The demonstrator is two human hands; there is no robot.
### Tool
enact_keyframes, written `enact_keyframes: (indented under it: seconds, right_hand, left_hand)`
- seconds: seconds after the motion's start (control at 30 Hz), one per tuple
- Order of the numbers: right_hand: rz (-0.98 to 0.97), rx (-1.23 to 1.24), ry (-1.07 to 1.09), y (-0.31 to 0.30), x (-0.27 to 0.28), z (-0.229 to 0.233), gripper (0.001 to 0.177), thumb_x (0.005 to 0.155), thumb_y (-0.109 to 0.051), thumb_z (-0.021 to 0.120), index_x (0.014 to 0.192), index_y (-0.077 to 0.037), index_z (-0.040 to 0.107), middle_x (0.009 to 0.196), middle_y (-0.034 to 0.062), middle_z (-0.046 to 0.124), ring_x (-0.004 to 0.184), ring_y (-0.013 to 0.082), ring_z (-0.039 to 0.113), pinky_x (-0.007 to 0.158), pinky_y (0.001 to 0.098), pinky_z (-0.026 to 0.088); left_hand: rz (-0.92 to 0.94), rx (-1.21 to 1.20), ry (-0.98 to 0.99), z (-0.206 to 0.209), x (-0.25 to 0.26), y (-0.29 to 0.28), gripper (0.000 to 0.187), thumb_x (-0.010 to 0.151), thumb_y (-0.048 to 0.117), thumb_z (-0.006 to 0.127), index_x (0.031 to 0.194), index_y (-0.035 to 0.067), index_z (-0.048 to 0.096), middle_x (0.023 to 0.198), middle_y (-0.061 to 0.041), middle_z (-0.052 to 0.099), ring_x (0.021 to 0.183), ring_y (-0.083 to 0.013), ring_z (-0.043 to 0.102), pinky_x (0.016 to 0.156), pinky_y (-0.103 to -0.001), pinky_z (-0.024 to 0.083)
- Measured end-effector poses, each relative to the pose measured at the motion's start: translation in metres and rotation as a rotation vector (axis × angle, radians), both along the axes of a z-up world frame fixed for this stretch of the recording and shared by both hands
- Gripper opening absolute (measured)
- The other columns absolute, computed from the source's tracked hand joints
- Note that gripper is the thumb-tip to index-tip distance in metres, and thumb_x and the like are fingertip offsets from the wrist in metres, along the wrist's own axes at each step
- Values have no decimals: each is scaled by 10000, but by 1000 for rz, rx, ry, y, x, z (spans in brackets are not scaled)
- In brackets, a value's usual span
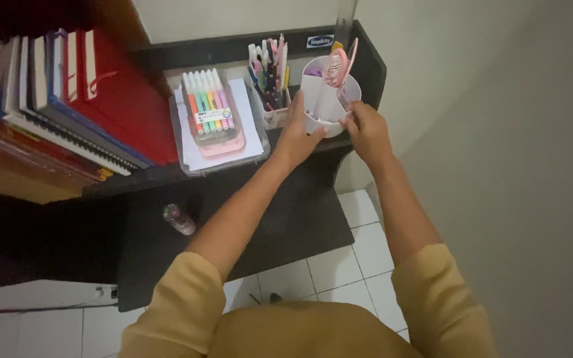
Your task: The recorder organizes various notebooks, books, and stationery items on a shelf and desk area.
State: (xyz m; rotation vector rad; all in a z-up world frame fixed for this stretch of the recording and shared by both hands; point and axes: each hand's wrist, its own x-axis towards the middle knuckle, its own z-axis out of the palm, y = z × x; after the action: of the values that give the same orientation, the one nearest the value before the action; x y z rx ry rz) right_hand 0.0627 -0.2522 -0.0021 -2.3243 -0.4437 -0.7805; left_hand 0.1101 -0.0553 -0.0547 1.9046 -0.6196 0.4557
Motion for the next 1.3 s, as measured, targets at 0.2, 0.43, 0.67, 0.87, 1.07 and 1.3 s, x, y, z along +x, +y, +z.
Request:
enact_keyframes:
  seconds: [0.2, 0.43, 0.67, 0.87, 1.07, 1.3]
  right_hand:
    - [-14, 32, -45, 7, 27, -10, 225, 924, -65, 733, 1109, -3, 622, 920, 197, 651, 834, 383, 659, 718, 461, 526]
    - [-127, -37, -157, 13, 50, -31, 231, 939, -9, 699, 1143, 8, 594, 984, 204, 655, 901, 400, 660, 780, 489, 531]
    - [-175, -61, -288, 18, 54, -40, 398, 956, 37, 665, 1337, 58, 552, 1084, 237, 662, 985, 396, 665, 854, 459, 547]
    - [-222, 137, -91, 45, 14, -24, 481, 952, 25, 621, 1410, 86, 489, 1176, 277, 605, 1048, 378, 637, 899, 432, 525]
    - [38, 176, -110, 87, 25, -40, 327, 1016, -4, 596, 1343, 5, 580, 1275, 227, 634, 1202, 393, 619, 1041, 437, 497]
    - [119, 86, -10, 116, 54, -46, 401, 948, -1, 609, 1347, 22, 576, 1212, 251, 649, 1095, 421, 661, 938, 450, 532]
  left_hand:
    - [5, 71, 35, -13, 13, -9, 1035, 854, 167, 822, 1581, -107, 139, 1627, -351, 241, 1534, -463, 251, 1264, -441, 226]
    - [-55, 74, -26, -16, 18, -6, 1022, 869, 129, 801, 1595, -101, 118, 1665, -339, 189, 1575, -444, 193, 1294, -432, 185]
    - [-65, 85, -15, -8, 13, -5, 992, 873, 95, 767, 1578, -112, 101, 1651, -351, 148, 1563, -452, 144, 1281, -444, 154]
    - [100, 101, -153, -11, -19, 5, 670, 934, 35, 693, 1522, 13, 374, 1586, -231, 383, 1511, -431, 355, 1278, -450, 301]
    - [304, -45, -190, 12, -56, 26, 603, 922, -31, 642, 1476, 1, 407, 1540, -248, 408, 1461, -445, 405, 1257, -482, 311]
    - [332, -138, -67, -2, -28, 32, 837, 897, -14, 657, 1559, -96, 153, 1581, -371, 276, 1499, -516, 267, 1266, -509, 220]
